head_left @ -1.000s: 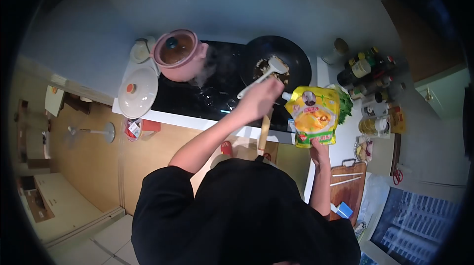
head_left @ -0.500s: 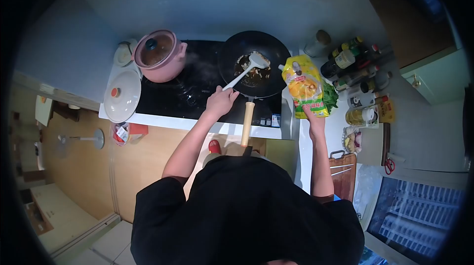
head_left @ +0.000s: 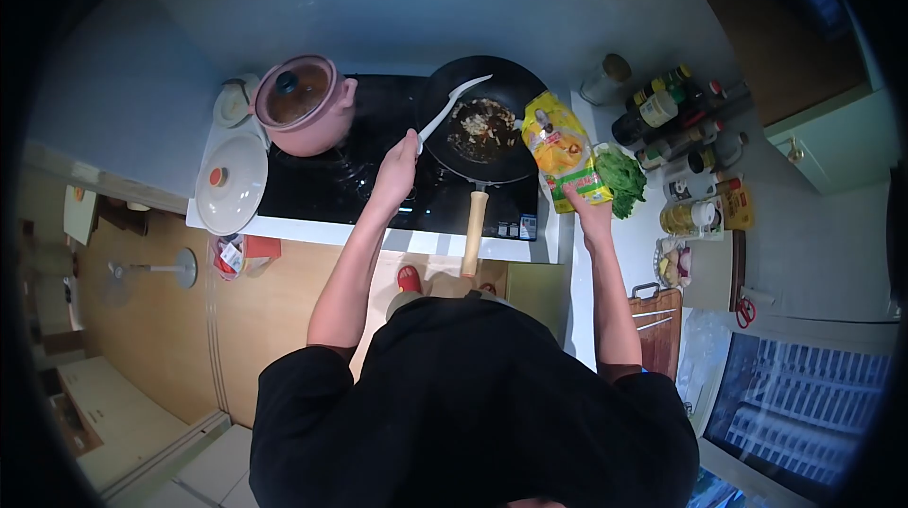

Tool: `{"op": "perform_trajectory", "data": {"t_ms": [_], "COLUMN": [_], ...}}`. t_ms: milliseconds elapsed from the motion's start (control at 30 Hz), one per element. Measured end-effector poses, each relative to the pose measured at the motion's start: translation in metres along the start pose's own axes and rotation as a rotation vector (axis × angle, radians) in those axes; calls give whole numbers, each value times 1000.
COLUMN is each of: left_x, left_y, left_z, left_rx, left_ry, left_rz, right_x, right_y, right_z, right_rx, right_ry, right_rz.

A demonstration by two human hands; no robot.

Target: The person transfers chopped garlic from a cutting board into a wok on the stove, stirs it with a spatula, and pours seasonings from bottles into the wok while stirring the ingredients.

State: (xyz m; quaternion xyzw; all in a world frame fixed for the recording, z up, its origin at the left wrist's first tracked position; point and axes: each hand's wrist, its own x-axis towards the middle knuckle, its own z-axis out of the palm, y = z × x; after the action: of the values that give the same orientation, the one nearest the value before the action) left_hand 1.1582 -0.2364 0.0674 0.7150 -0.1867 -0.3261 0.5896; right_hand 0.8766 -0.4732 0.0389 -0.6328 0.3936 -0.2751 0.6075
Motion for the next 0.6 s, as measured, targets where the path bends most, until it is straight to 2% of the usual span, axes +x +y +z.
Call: {"op": "perform_trajectory", "data": {"t_ms": [100,200,400,600], "left_x": [-6,-8,-10,-11], "left_y": [9,9,7,8], "left_z": [-2,-2,-6,-7], "left_rx": [-47,-99,-132,-124], "left_ry": [-11,-20,-31,-29], "left_rz": [11,43,37,50], "right_x": [4,4,7,5], "right_y": [1,-1,-3,-3], "right_z": [6,14,17,22], "right_rx": [-29,73,-54,-10], "right_ry": [0,3,-31,0], "right_rz": [-2,-31,-10,-11]}}
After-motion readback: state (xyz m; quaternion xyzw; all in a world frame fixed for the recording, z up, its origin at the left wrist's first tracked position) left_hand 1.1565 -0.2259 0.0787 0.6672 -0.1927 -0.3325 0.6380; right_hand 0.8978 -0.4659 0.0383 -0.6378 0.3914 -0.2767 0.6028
